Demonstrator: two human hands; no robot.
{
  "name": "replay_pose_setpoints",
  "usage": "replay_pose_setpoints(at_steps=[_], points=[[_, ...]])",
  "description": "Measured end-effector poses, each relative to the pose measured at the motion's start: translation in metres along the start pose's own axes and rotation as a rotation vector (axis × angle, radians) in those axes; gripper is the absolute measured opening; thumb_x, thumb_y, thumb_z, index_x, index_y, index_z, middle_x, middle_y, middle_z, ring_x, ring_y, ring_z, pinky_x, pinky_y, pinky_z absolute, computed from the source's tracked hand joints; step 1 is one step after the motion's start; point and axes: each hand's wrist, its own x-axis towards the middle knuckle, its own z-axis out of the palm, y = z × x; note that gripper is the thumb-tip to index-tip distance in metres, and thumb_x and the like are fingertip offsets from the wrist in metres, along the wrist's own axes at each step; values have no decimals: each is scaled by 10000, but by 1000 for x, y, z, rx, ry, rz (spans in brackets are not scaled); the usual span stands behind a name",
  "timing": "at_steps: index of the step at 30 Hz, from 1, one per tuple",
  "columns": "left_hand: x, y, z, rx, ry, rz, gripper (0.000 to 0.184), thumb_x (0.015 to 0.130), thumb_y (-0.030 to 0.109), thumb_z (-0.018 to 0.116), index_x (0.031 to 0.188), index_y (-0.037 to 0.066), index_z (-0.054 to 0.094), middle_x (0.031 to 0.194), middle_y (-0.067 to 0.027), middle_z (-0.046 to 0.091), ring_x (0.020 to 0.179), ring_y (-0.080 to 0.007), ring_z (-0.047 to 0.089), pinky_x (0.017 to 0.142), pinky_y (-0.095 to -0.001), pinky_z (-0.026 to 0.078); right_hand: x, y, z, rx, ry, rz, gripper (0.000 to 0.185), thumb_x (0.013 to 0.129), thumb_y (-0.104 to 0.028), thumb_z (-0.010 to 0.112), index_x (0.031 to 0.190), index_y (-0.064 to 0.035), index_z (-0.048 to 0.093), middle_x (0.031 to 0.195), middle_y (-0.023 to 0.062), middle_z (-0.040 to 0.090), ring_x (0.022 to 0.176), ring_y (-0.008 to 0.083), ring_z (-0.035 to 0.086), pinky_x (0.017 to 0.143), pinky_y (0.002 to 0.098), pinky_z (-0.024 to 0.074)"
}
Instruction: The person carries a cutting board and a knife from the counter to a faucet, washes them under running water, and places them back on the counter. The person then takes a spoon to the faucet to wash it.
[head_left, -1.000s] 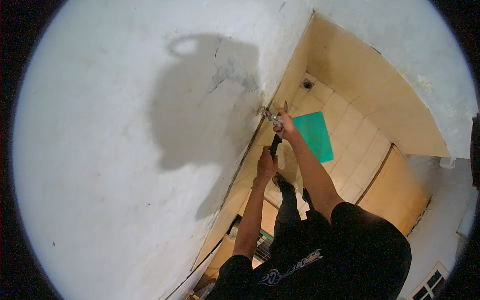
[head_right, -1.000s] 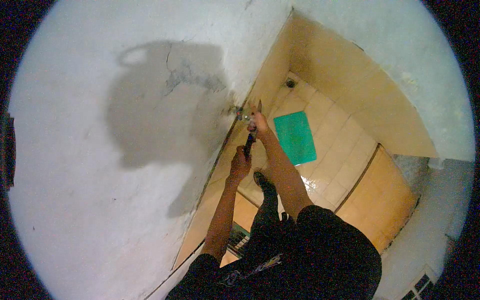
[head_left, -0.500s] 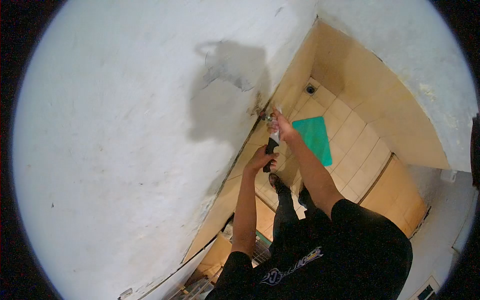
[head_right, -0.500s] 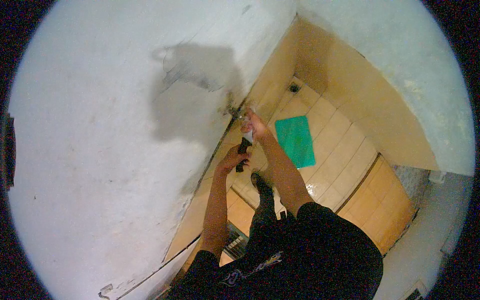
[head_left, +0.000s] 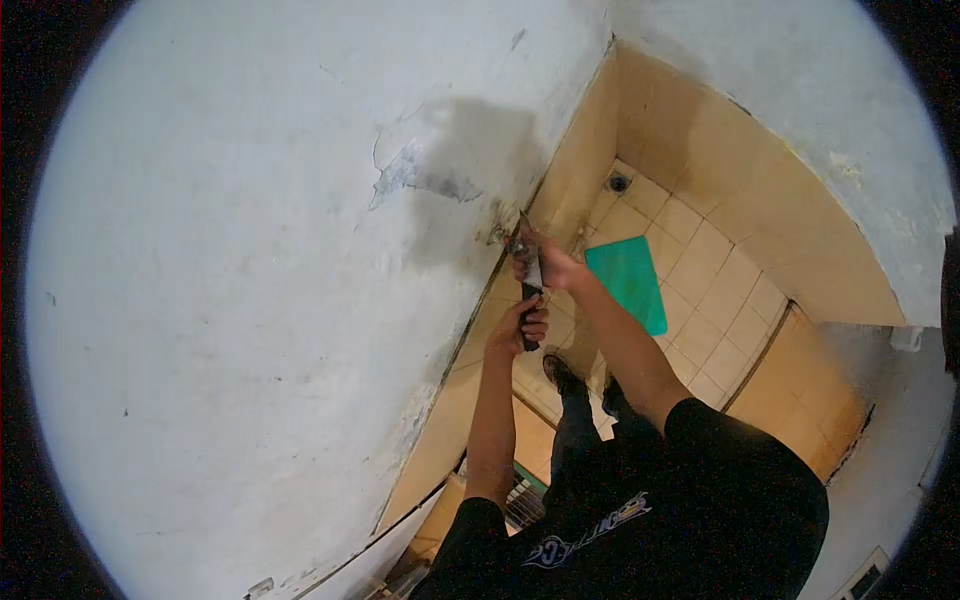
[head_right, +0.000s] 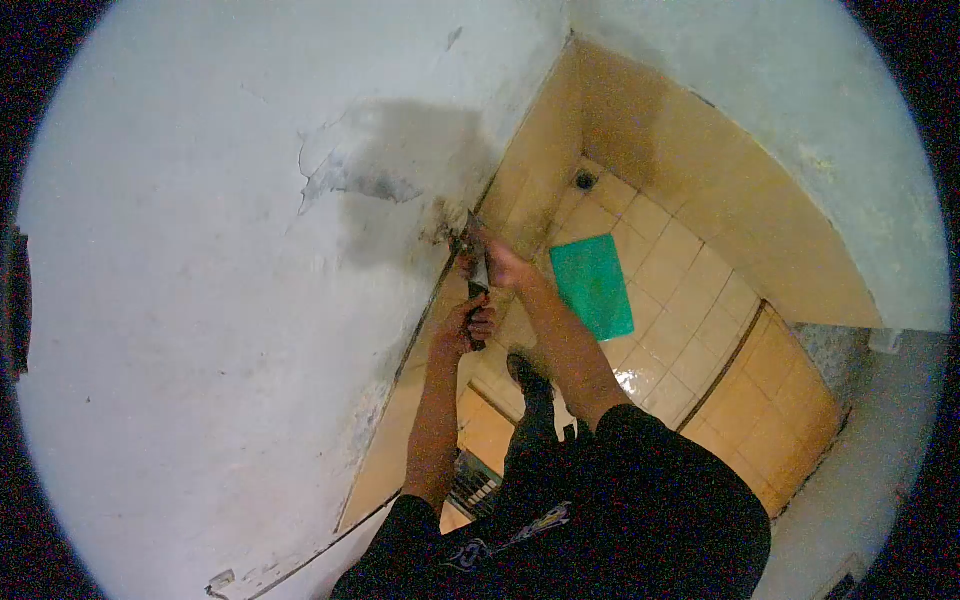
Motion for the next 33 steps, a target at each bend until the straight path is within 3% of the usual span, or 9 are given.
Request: replay_pose_setpoints(at_steps=[4, 6, 10, 13, 16, 18, 24, 31, 33], points=[[18, -15, 2, 449, 374, 198, 223, 953, 318, 555, 902, 113, 482, 678, 30, 450, 514, -89, 395, 475, -263, 345, 1, 2, -14, -268, 245, -160, 249, 956, -365, 512, 1020, -127, 481, 631, -4, 357, 490, 116, 323, 453, 284, 314], [27, -16, 6, 1134, 739, 397, 272, 944, 364, 562, 955, 99, 501, 672, 18, 445, 497, -95, 393, 474, -271, 359, 6, 3, -21, -284, 271, -161, 270, 947, -383, 521, 960, -116, 486, 602, 0, 346, 466, 114, 309, 423, 272, 286], [19, -27, 30, 944, 627, 531, 366, 930, 415, 572, 1026, 70, 498, 667, 7, 443, 516, -101, 416, 497, -276, 375, 7, 4, -18, 26, 319, -223, 312, 937, -414, 526, 835, -128, 452, 560, -8, 279, 429, 111, 245, 392, 267, 230], [16, -21, 32, 628, 477, 304, 410, 933, 436, 561, 1061, 55, 479, 678, -7, 446, 528, -105, 426, 501, -276, 376, 2, -5, -19, -3, 193, -146, 368, 920, -464, 538, 810, -124, 446, 562, -3, 310, 433, 121, 276, 404, 263, 264], [23, -26, 26, 732, 571, 299, 414, 945, 465, 526, 1047, 69, 464, 661, -8, 445, 523, -108, 440, 484, -278, 372, 2, -2, -10, -104, 388, -175, 380, 915, -484, 536, 853, -111, 499, 616, 11, 397, 475, 131, 334, 415, 260, 291], [27, -32, 21, 1373, 948, 617, 378, 964, 461, 477, 1006, 86, 501, 696, 5, 497, 548, -103, 443, 501, -259, 398, 2, -4, -8, -82, 478, -275, 392, 909, -489, 544, 930, -97, 540, 654, 18, 435, 536, 151, 393, 483, 291, 376], [23, -18, 4, 450, 464, 354, 423, 984, 487, 403, 1005, 77, 506, 723, 1, 529, 528, -98, 452, 446, -247, 377, 21, 9, -45, -326, 338, -379, 472, 958, -461, 463, 1114, -21, 532, 735, 66, 552, 635, 238, 506, 617, 375, 437], [25, -23, 15, 380, 390, 440, 446, 976, 506, 409, 974, 69, 499, 677, 27, 482, 461, -78, 411, 389, -219, 336, 16, 9, -68, -309, 208, -217, 351, 992, -304, 471, 1134, -1, 575, 992, 116, 659, 872, 201, 631, 761, 360, 503], [34, -15, -8, 100, 169, 412, 425, 987, 493, 388, 976, 80, 490, 695, 3, 478, 469, -86, 394, 403, -231, 323, 43, 22, -93, -904, 215, -230, 359, 993, -302, 468, 1106, 18, 583, 989, 130, 666, 873, 195, 644, 745, 334, 512]])
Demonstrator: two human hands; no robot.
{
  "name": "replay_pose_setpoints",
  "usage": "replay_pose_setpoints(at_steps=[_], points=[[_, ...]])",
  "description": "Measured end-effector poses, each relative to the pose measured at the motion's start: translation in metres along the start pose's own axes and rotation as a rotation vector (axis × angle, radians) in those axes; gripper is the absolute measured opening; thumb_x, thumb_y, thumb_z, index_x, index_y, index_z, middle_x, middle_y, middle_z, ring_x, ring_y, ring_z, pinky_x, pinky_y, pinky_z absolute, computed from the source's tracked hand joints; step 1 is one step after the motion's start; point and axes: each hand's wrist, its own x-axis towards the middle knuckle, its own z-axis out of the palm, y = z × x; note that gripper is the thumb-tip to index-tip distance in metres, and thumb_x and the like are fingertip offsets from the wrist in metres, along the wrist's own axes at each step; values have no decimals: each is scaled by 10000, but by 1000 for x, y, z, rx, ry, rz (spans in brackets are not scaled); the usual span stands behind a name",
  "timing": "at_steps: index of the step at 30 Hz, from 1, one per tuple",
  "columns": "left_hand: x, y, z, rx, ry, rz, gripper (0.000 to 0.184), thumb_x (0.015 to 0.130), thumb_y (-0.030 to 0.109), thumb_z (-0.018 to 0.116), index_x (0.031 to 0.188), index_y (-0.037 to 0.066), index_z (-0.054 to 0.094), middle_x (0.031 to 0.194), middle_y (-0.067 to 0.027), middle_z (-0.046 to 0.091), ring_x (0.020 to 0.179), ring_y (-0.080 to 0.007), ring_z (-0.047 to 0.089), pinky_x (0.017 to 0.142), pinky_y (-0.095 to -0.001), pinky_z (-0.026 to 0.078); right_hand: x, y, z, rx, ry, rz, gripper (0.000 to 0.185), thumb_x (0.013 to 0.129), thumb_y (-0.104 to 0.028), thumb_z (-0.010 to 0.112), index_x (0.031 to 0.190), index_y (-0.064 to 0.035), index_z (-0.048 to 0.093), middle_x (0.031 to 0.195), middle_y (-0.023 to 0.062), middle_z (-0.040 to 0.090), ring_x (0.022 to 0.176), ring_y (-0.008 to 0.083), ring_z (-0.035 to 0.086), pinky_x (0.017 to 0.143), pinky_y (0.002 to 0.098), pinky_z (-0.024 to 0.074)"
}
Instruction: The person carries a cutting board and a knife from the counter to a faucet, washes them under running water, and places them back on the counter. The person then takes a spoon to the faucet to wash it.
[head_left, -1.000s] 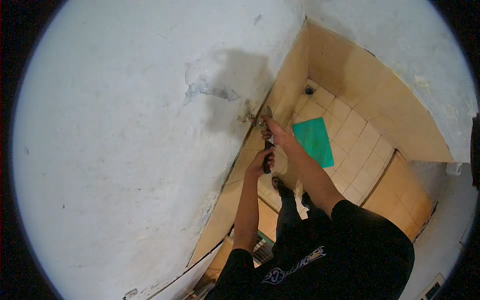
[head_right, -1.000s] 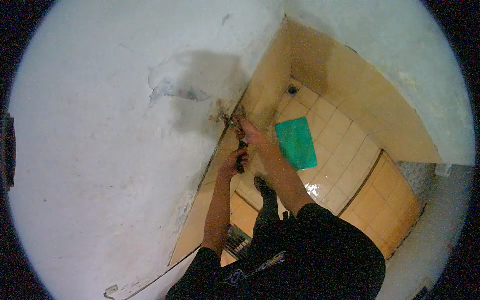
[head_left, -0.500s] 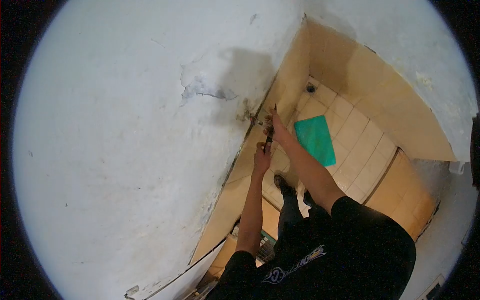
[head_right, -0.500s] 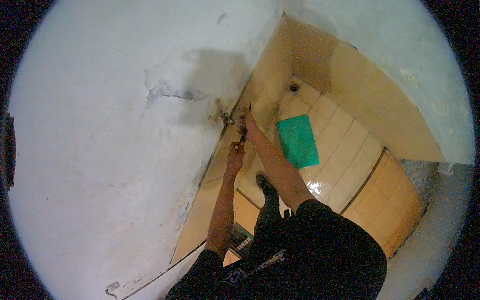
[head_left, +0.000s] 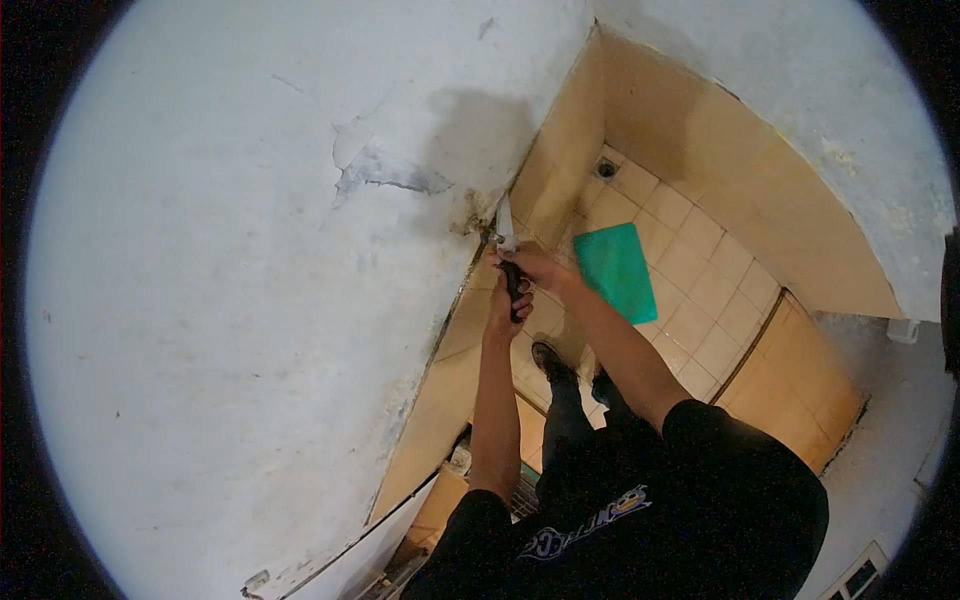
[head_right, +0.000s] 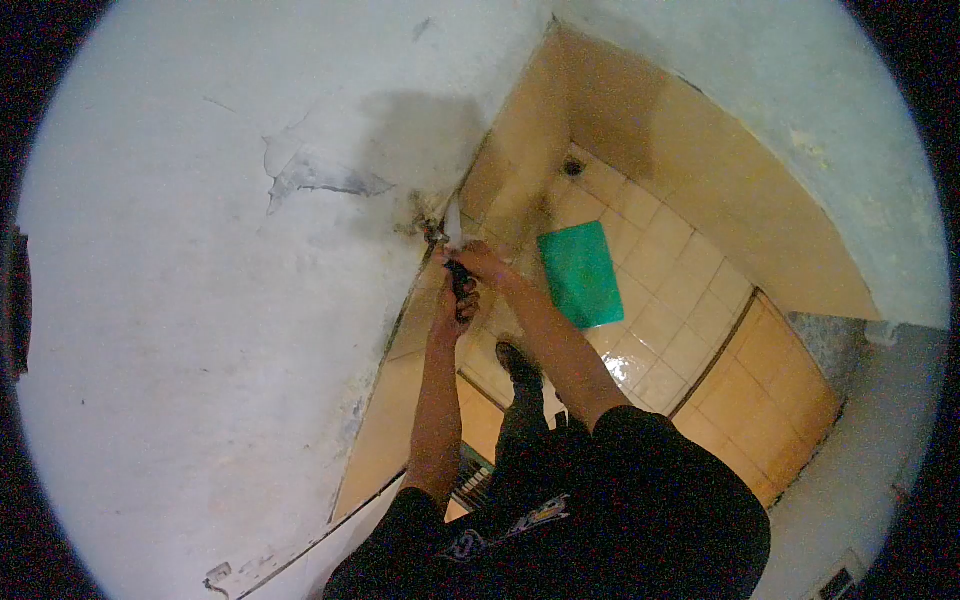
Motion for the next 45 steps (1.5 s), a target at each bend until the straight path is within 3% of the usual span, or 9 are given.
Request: replay_pose_setpoints(at_steps=[3, 12, 22, 24, 29, 35, 37, 39, 45], points=[[-1, -7, 44, 351, 305, 141, 391, 1000, 454, 379, 951, 79, 479, 718, 7, 492, 462, -87, 391, 388, -240, 307, -52, -54, 24, 219, 176, -18, 420, 980, -297, 426, 1031, 91, 580, 774, 176, 664, 697, 280, 623, 667, 431, 476], [12, 6, 15, 945, 483, 50, 387, 1007, 397, 349, 1061, 48, 505, 826, -74, 547, 583, -138, 524, 485, -322, 440, -55, -26, 26, -76, 148, -94, 350, 982, -277, 397, 1063, 11, 578, 972, 201, 645, 879, 330, 627, 794, 418, 478], [74, 24, 5, 679, 536, 512, 265, 990, 299, 437, 1100, 78, 534, 975, -75, 546, 827, -198, 570, 723, -375, 471, -86, -24, -14, -514, 448, -278, 258, 972, -224, 445, 1065, 0, 535, 949, 188, 643, 838, 385, 615, 732, 456, 476], [98, 36, -12, -157, 41, 438, 194, 966, 289, 487, 987, 111, 563, 843, -24, 531, 775, -188, 545, 694, -344, 443, -82, 5, -21, -465, 499, -243, 267, 961, -198, 519, 1125, 10, 495, 819, 137, 584, 724, 212, 538, 669, 367, 450], [159, 18, -47, -371, -214, 359, 129, 916, 249, 539, 947, 127, 564, 757, -14, 481, 704, -192, 496, 667, -338, 407, -79, 69, -40, -515, 649, -269, 400, 893, -287, 629, 1126, 7, 491, 736, 86, 567, 662, 169, 537, 601, 342, 441], [215, -74, -163, 594, 83, 766, 125, 924, 134, 528, 1047, 113, 543, 875, -19, 527, 695, -166, 497, 658, -338, 433, -114, 163, -118, -545, 571, -74, 476, 860, -309, 667, 1172, 3, 489, 693, 71, 560, 607, 154, 553, 547, 321, 446], [206, -108, -183, -2, 127, 311, 136, 931, 136, 536, 1061, 100, 560, 874, -25, 574, 689, -147, 530, 626, -331, 459, -122, 216, -172, -562, 560, 22, 482, 860, -311, 666, 1182, 4, 493, 682, 74, 559, 591, 155, 551, 540, 319, 451], [211, -153, -213, 54, 213, 225, 177, 872, 174, 615, 1032, 107, 580, 865, -20, 591, 682, -138, 541, 617, -318, 479, -135, 288, -236, -571, 550, 191, 505, 836, -339, 673, 1187, -16, 506, 899, 203, 658, 828, 333, 655, 696, 425, 511], [273, -286, -310, 503, 402, 91, 234, 842, 248, 669, 1011, 94, 621, 907, -39, 661, 687, -121, 563, 595, -302, 482, -174, 490, -430, -715, 799, 148, 468, 843, -368, 654, 1144, -43, 501, 856, 199, 668, 799, 352, 664, 691, 433, 516]])
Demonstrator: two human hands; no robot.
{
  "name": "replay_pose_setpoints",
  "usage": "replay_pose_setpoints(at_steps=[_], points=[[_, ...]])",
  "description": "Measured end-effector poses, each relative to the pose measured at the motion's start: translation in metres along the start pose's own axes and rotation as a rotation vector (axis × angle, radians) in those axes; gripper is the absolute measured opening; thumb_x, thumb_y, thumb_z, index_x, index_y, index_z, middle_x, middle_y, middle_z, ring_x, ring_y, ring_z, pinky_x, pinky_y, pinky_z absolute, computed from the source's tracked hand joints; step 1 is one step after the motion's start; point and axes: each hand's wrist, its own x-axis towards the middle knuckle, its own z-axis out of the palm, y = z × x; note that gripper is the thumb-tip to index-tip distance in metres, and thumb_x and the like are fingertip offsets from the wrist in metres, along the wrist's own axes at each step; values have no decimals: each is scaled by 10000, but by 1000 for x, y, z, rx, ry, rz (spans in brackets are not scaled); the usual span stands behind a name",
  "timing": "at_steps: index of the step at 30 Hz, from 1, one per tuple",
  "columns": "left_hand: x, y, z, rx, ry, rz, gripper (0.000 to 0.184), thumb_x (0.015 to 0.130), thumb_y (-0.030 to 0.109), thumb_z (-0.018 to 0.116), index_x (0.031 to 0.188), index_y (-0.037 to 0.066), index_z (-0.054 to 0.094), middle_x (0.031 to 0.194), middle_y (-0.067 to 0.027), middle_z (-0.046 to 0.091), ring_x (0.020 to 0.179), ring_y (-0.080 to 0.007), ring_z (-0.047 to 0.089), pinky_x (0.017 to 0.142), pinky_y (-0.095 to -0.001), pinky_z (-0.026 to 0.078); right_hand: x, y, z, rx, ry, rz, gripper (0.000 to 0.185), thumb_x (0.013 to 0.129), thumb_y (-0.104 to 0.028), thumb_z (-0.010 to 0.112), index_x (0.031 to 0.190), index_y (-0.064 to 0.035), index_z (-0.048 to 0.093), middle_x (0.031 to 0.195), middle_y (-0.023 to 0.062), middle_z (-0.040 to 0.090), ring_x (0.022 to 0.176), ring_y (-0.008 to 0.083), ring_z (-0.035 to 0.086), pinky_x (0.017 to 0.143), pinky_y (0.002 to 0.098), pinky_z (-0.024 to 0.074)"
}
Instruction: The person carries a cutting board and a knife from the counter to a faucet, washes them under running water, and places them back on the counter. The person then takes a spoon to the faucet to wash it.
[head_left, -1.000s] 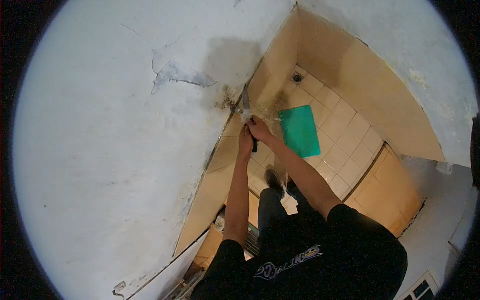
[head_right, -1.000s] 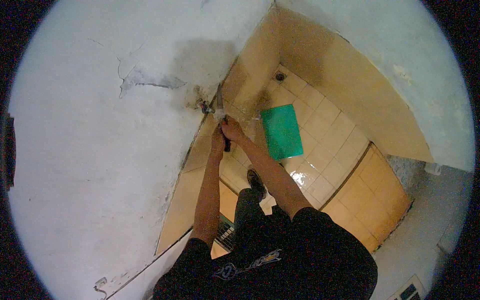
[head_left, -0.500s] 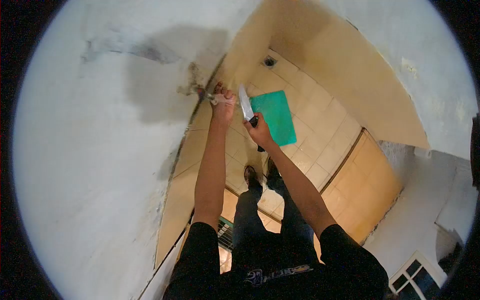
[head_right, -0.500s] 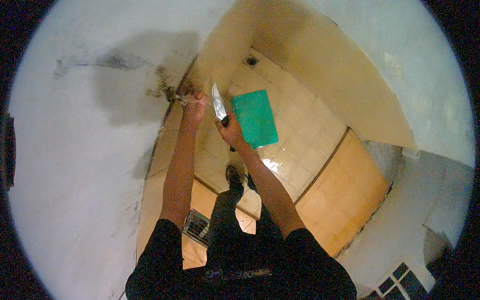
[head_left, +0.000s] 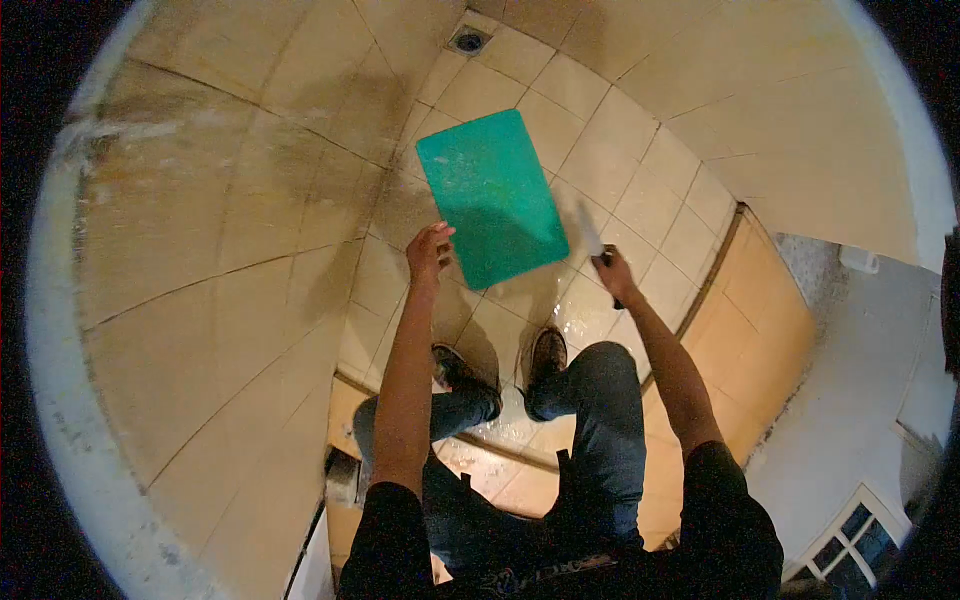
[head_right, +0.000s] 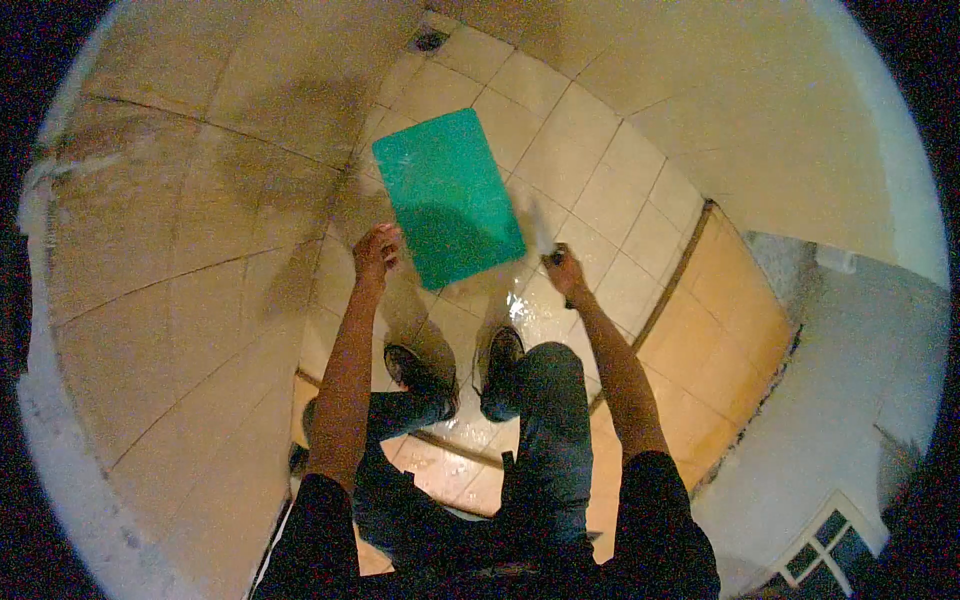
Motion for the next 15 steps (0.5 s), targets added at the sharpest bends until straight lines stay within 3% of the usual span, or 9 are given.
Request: replay_pose_setpoints(at_steps=[4, 5, 7, 8, 10, 11, 12, 14, 15], points=[[109, -96, -25, 325, 39, 205, 311, 831, 288, 661, 1034, 56, 618, 910, -73, 674, 762, -191, 617, 673, -356, 502, 28, 95, -7, -115, 357, 26, 537, 800, -411, 683, 1159, -63, 484, 879, 184, 676, 813, 393, 651, 710, 460, 514], [145, -120, -37, 323, 39, 239, 311, 831, 288, 661, 1034, 56, 618, 910, -73, 674, 762, -191, 617, 673, -356, 502, 34, 97, -9, -166, 386, 131, 546, 804, -395, 678, 1171, -41, 482, 911, 184, 675, 848, 369, 654, 751, 446, 509], [199, -162, -65, 835, 317, 646, 406, 795, 273, 664, 1100, 21, 572, 1011, -131, 651, 921, -298, 614, 787, -428, 494, 44, 115, -8, -223, 447, 240, 549, 805, -370, 674, 1187, -26, 481, 945, 186, 666, 883, 356, 644, 797, 437, 500], [209, -170, -65, 835, 329, 671, 406, 795, 273, 664, 1100, 21, 572, 1011, -131, 651, 921, -298, 614, 787, -428, 494, 54, 132, -3, -228, 478, 241, 543, 800, -360, 674, 1189, -32, 483, 947, 188, 658, 885, 367, 630, 801, 440, 495], [220, -184, -60, 1135, 596, 618, 471, 795, 268, 643, 1160, -1, 513, 1104, -182, 599, 1046, -376, 552, 878, -485, 451, 68, 160, 11, -312, 483, 204, 531, 788, -351, 682, 1169, -30, 496, 945, 194, 644, 903, 374, 609, 809, 440, 488], [224, -183, -62, 1135, 604, 636, 471, 795, 268, 643, 1160, -1, 513, 1104, -182, 599, 1046, -376, 552, 878, -485, 451, 76, 168, 16, -416, 484, 185, 519, 777, -341, 690, 1148, -28, 508, 943, 200, 630, 921, 381, 588, 817, 439, 481], [228, -182, -62, 1266, 531, 475, 496, 799, 278, 641, 1181, 0, 489, 1119, -194, 585, 1067, -385, 536, 889, -484, 445, 76, 151, 22, -404, 490, 176, 519, 777, -341, 690, 1148, -28, 508, 943, 200, 630, 921, 381, 588, 817, 439, 481], [221, -182, -59, 1391, 462, 302, 521, 803, 288, 638, 1202, 0, 465, 1134, -207, 571, 1088, -394, 520, 899, -483, 439, 65, 102, 39, -739, 878, 13, 530, 749, -319, 707, 1145, -15, 529, 1000, 219, 591, 981, 390, 541, 856, 431, 458], [209, -185, -47, 1286, 500, 272, 549, 787, 309, 651, 1200, -1, 462, 1122, -216, 571, 1081, -397, 523, 904, -483, 440, 71, 102, 49, -530, 686, -170, 559, 738, -314, 714, 1171, -13, 528, 1050, 225, 575, 1009, 387, 530, 877, 435, 446]])
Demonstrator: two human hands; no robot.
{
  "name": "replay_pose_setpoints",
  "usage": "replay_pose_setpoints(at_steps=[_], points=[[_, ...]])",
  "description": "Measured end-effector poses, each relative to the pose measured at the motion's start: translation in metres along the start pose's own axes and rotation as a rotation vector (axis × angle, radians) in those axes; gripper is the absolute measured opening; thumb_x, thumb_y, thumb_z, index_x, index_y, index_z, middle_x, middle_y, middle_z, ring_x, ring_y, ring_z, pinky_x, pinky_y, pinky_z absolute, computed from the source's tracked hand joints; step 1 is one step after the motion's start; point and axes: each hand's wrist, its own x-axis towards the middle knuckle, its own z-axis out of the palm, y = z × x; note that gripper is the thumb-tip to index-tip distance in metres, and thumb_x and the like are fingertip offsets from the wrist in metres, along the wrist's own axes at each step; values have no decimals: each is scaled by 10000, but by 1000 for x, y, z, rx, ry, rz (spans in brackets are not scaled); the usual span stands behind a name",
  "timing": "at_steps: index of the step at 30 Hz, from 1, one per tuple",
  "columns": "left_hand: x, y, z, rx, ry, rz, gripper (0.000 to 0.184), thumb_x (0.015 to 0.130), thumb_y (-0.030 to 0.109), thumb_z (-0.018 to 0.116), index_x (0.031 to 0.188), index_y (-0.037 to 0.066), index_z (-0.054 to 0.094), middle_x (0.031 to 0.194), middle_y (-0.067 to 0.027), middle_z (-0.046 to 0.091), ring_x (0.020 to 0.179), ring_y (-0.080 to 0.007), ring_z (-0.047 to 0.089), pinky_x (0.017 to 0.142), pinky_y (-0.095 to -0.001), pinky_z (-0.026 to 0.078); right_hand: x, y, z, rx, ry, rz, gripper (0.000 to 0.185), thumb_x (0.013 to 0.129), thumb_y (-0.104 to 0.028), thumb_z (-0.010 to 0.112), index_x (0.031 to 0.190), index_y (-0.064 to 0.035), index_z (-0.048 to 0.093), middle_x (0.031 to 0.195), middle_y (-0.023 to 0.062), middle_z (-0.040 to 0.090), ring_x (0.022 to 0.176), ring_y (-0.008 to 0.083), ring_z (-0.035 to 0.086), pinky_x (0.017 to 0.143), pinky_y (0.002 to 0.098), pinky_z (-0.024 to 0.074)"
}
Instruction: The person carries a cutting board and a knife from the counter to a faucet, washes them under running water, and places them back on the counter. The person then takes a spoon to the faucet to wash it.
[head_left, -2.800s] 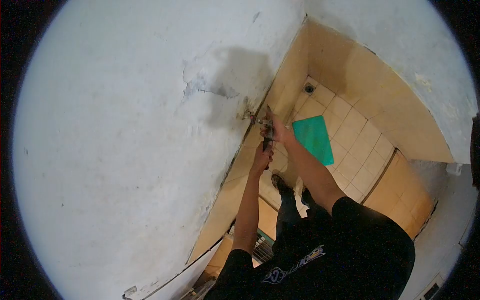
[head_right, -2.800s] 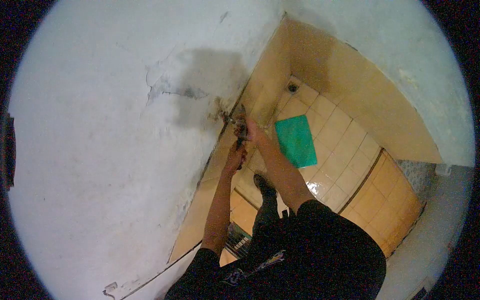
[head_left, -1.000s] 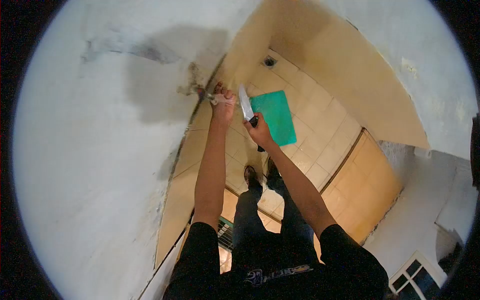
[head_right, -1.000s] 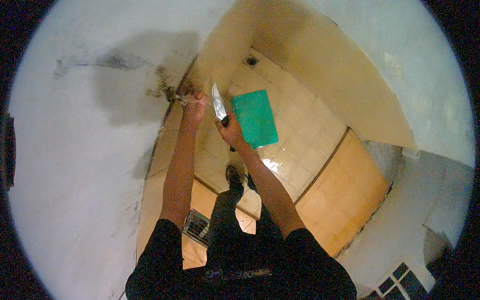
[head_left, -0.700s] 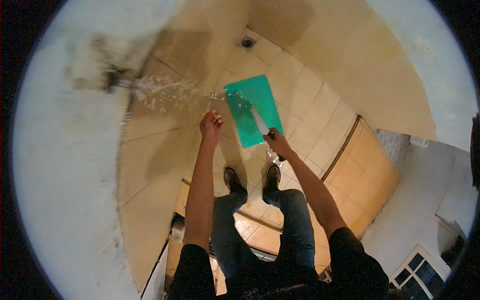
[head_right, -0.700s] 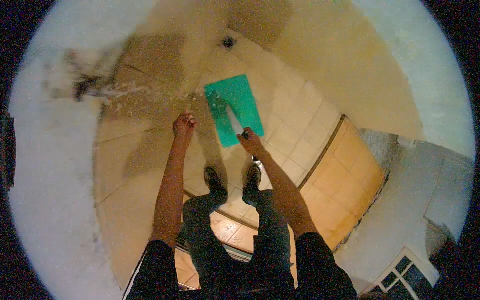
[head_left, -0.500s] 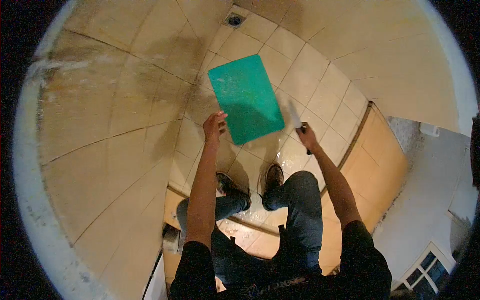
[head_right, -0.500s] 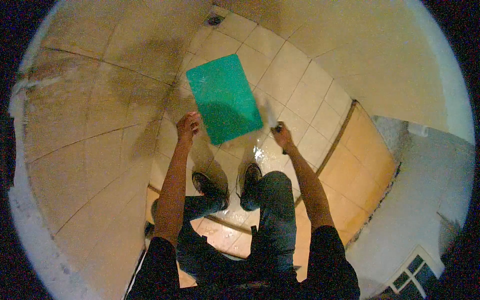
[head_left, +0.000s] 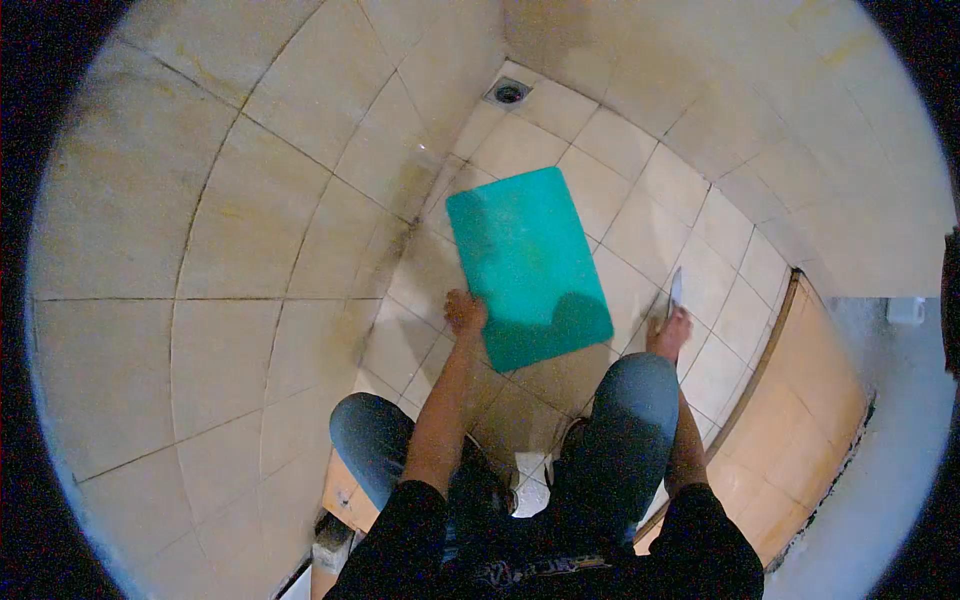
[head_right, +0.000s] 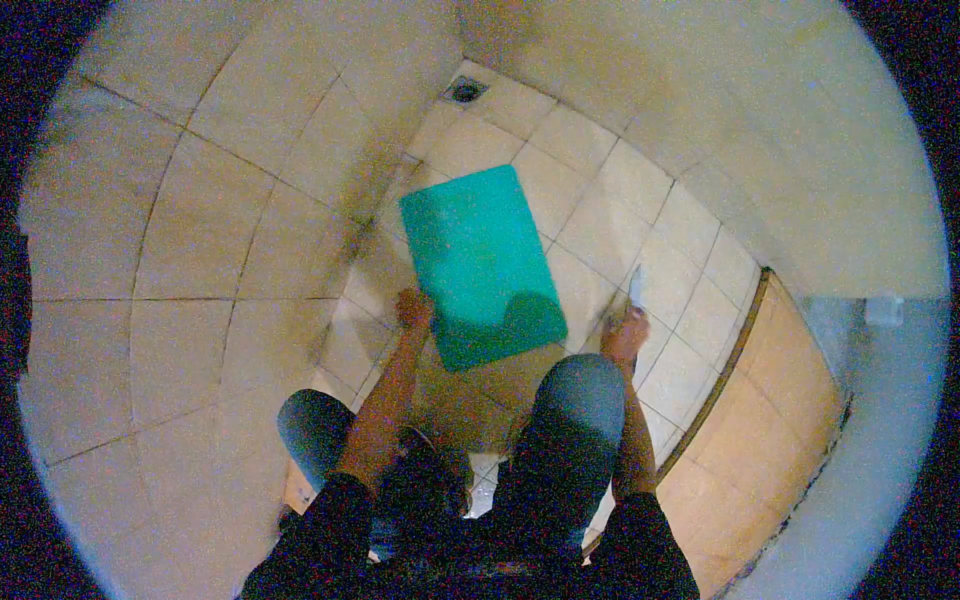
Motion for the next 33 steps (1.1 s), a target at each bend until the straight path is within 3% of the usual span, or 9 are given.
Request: replay_pose_setpoints(at_steps=[3, 7, 9, 12, 15, 20, 25, 28, 33], points=[[-28, 24, -13, -81, -8, -148, 620, 753, 378, 678, 1187, -15, 474, 1118, -235, 568, 1083, -401, 524, 922, -490, 436, 1, -62, 29, 507, -150, -223, 580, 723, -275, 720, 1205, -12, 533, 1091, 236, 560, 1034, 388, 525, 903, 438, 431], [-7, 0, 36, -325, -204, -297, 749, 694, 529, 701, 1140, -53, 544, 1158, -251, 563, 1116, -411, 518, 949, -516, 418, -3, -101, 52, 430, -82, -283, 505, 752, -289, 706, 1144, -5, 560, 1013, 211, 616, 945, 369, 583, 844, 432, 470], [-15, 12, 20, -257, -153, -317, 768, 689, 560, 694, 1121, -61, 565, 1172, -250, 562, 1125, -410, 519, 953, -518, 415, 18, -100, 63, 474, -392, 163, 489, 752, -373, 717, 1040, 7, 610, 892, 167, 667, 818, 311, 635, 762, 397, 500], [-22, 20, 17, -152, -73, -269, 807, 677, 598, 688, 1120, -68, 584, 1194, -247, 558, 1131, -401, 528, 960, -506, 414, 43, -102, 48, 590, -720, 230, 518, 742, -497, 708, 919, -13, 658, 832, 180, 668, 802, 332, 645, 714, 423, 495], [-9, 13, 23, -119, -136, -246, 852, 662, 614, 687, 1170, -60, 570, 1228, -244, 546, 1147, -383, 528, 973, -494, 408, 46, -109, 35, 529, -662, 235, 564, 715, -510, 730, 895, 20, 664, 742, 105, 661, 723, 215, 630, 706, 335, 493], [26, -23, 54, -473, -405, -327, 824, 669, 543, 721, 1237, -27, 543, 1255, -213, 553, 1154, -360, 539, 974, -495, 419, 43, -106, 56, 686, -785, 375, 592, 755, -484, 714, 962, 67, 650, 831, 118, 675, 754, 210, 633, 684, 356, 510], [-41, 31, -128, -1138, -857, -102, 578, 767, 259, 701, 1252, 11, 510, 1155, -141, 619, 1043, -280, 609, 872, -395, 519, 47, -117, 14, 957, -987, 488, 633, 801, -526, 677, 971, 83, 659, 852, 150, 687, 761, 240, 655, 673, 396, 528], [-44, 31, -176, -1191, -768, -4, 544, 789, 282, 677, 1256, 52, 516, 1183, -128, 601, 1015, -310, 607, 839, -463, 530, 71, -145, -25, 1010, -1015, 400, 665, 807, -568, 653, 940, 83, 664, 838, 169, 686, 708, 247, 665, 666, 382, 541], [-128, 71, -307, -2057, -770, -333, 536, 775, 43, 646, 1282, 49, 471, 1217, -117, 567, 1073, -315, 573, 875, -452, 518, 81, -205, -108, 867, -1043, 521, 666, 804, -578, 650, 930, 76, 666, 821, 167, 687, 711, 249, 667, 652, 390, 533]])
